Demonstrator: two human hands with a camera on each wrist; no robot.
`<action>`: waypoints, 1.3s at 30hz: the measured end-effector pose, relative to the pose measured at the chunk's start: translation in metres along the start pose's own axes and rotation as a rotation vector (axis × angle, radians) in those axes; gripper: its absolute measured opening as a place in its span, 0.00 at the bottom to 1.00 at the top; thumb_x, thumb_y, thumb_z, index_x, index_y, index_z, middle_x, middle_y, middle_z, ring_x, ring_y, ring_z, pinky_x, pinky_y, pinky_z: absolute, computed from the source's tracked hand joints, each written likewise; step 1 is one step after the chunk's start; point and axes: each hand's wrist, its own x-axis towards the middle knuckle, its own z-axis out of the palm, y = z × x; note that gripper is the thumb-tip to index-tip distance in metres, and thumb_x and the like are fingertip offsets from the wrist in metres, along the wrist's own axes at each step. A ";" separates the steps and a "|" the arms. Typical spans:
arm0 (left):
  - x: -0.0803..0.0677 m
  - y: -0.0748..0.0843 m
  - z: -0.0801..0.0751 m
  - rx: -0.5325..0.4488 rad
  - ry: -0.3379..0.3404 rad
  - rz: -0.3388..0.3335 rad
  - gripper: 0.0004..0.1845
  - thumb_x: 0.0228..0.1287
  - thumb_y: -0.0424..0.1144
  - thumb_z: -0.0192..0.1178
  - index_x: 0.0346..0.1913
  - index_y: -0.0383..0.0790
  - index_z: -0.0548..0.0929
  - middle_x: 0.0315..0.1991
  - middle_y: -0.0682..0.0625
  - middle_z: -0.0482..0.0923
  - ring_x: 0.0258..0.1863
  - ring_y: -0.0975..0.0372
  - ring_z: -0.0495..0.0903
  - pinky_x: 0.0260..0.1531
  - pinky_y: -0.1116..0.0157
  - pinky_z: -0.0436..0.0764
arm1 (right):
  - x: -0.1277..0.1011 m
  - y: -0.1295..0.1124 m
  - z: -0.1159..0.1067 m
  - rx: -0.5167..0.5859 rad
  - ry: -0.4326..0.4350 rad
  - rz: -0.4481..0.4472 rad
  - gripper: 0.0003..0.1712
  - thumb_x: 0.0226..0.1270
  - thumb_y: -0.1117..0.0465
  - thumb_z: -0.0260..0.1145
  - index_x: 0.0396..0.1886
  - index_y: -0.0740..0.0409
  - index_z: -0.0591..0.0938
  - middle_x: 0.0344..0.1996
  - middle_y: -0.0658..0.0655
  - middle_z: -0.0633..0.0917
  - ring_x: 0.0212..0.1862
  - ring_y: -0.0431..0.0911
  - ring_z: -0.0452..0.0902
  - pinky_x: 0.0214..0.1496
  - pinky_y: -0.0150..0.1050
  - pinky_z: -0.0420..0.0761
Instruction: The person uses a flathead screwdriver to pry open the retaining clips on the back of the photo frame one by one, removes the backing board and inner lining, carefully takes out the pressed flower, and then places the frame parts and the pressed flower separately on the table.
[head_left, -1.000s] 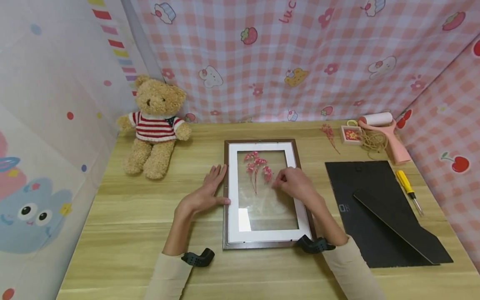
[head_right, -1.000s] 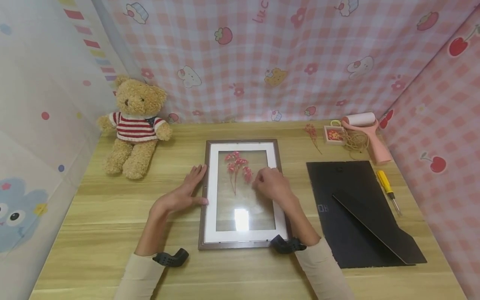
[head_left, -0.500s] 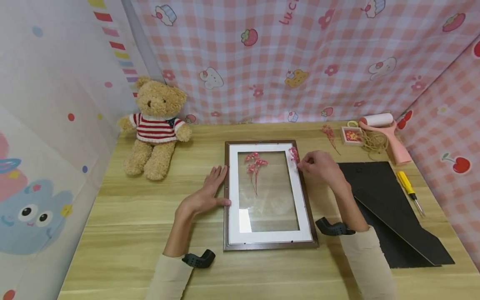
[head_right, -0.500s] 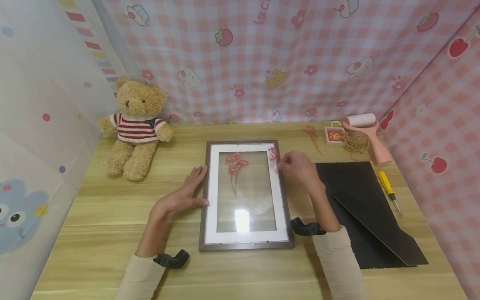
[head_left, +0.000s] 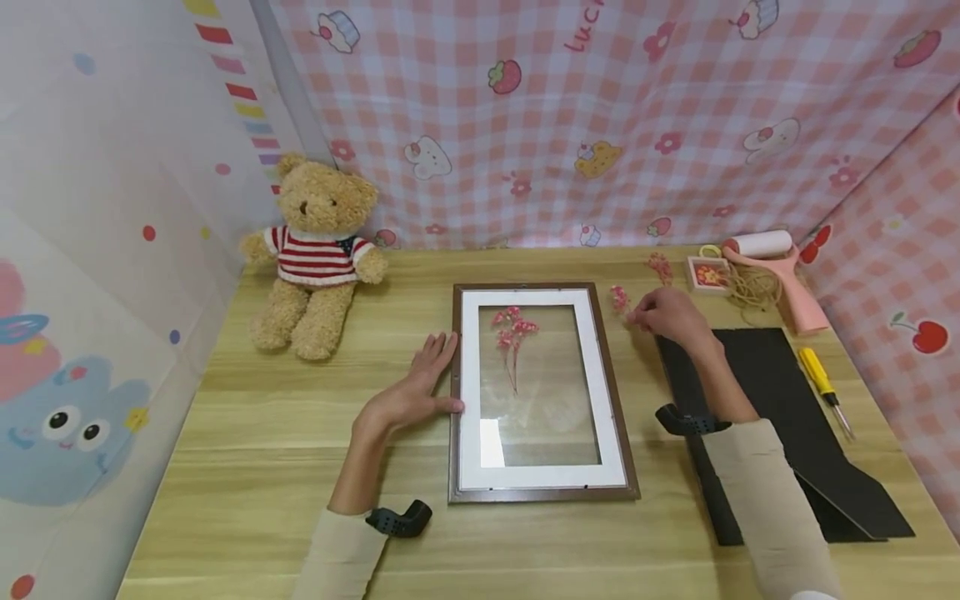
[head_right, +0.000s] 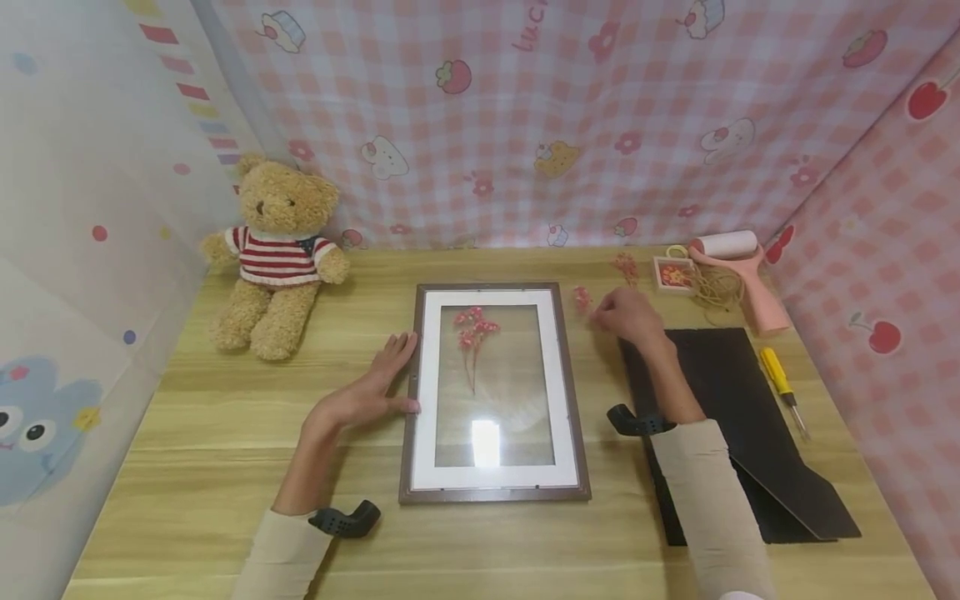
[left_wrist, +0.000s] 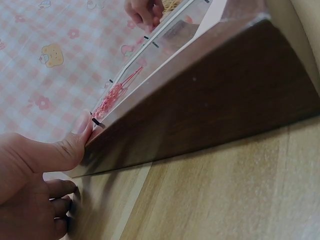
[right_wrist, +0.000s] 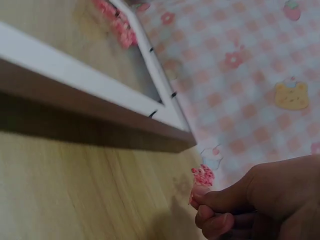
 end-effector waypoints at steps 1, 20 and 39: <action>0.000 0.001 0.000 -0.001 -0.002 -0.004 0.59 0.74 0.39 0.70 0.89 0.32 0.36 0.88 0.29 0.24 0.88 0.39 0.21 0.86 0.40 0.27 | 0.004 0.004 0.000 -0.011 0.009 -0.001 0.17 0.81 0.62 0.68 0.38 0.75 0.89 0.24 0.60 0.85 0.26 0.42 0.74 0.31 0.37 0.73; 0.003 -0.003 0.004 -0.007 0.008 0.009 0.59 0.73 0.40 0.71 0.90 0.36 0.36 0.89 0.31 0.24 0.89 0.40 0.21 0.87 0.40 0.28 | 0.048 0.061 -0.027 -0.013 0.095 0.090 0.24 0.68 0.63 0.67 0.10 0.55 0.75 0.10 0.45 0.69 0.18 0.40 0.62 0.23 0.36 0.63; 0.003 -0.012 0.004 0.018 0.016 -0.012 0.60 0.73 0.39 0.71 0.90 0.37 0.36 0.89 0.32 0.25 0.89 0.41 0.21 0.87 0.41 0.28 | 0.047 0.044 -0.012 -0.107 0.210 0.062 0.25 0.71 0.61 0.69 0.12 0.54 0.72 0.13 0.47 0.70 0.20 0.43 0.64 0.24 0.39 0.66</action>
